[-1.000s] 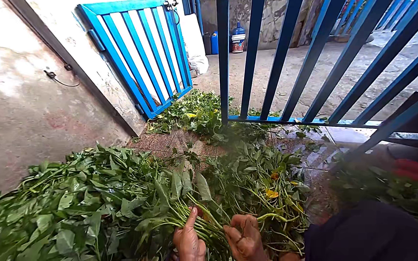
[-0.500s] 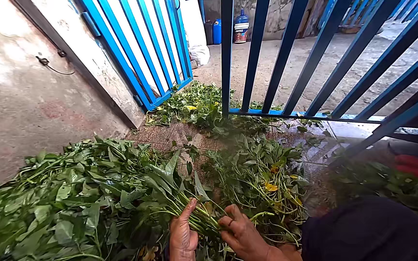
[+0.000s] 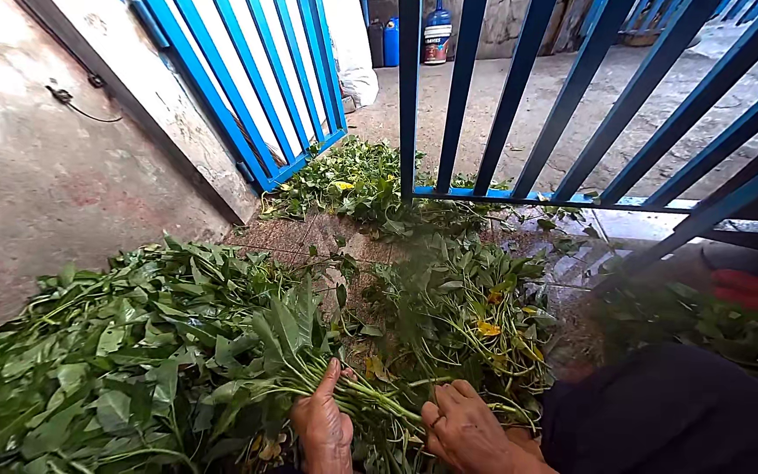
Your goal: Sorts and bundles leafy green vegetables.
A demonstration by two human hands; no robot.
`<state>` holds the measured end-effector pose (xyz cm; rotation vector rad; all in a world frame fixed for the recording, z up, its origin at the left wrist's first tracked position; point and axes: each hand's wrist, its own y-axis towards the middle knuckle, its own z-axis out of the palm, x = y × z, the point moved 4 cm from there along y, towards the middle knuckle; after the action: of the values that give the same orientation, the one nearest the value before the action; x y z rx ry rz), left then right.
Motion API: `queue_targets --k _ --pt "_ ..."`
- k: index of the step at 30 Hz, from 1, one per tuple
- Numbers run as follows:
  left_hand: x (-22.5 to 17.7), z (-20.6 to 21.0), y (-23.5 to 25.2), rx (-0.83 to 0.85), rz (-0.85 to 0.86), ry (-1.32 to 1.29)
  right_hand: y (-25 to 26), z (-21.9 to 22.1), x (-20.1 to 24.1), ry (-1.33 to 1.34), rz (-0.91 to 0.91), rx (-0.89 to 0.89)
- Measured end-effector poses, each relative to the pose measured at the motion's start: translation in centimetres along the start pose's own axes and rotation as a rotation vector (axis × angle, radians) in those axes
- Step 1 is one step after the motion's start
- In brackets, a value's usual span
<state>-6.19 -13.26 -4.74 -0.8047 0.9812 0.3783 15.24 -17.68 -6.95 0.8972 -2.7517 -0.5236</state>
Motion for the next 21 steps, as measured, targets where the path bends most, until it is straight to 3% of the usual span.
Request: queue_targets --k 10,13,15,17,19,21 --pt "-2.6 -1.3 0.2 -0.130 0.140 -0.036 -4.2 -2.5 -2.2 -0.017 0.005 0.092" --pt "-3.1 -1.8 0.4 -0.173 0.177 -0.039 -5.7 -2.6 -2.8 0.070 0.196 0.329" --pt "-5.1 -3.3 1.2 -0.223 0.263 -0.054 -7.6 -2.4 -4.3 0.168 0.471 0.690" --pt "-7.6 -4.0 1.2 -0.272 0.345 -0.062 -9.2 -2.4 -5.6 0.200 0.621 1.030" --pt "-8.6 -3.7 0.3 -0.267 0.416 -0.037 -8.9 -3.0 -4.8 0.223 0.579 1.095" --pt "-8.1 -3.0 -0.3 -0.203 0.436 0.006 -6.1 -4.4 -2.9 0.266 0.502 0.988"
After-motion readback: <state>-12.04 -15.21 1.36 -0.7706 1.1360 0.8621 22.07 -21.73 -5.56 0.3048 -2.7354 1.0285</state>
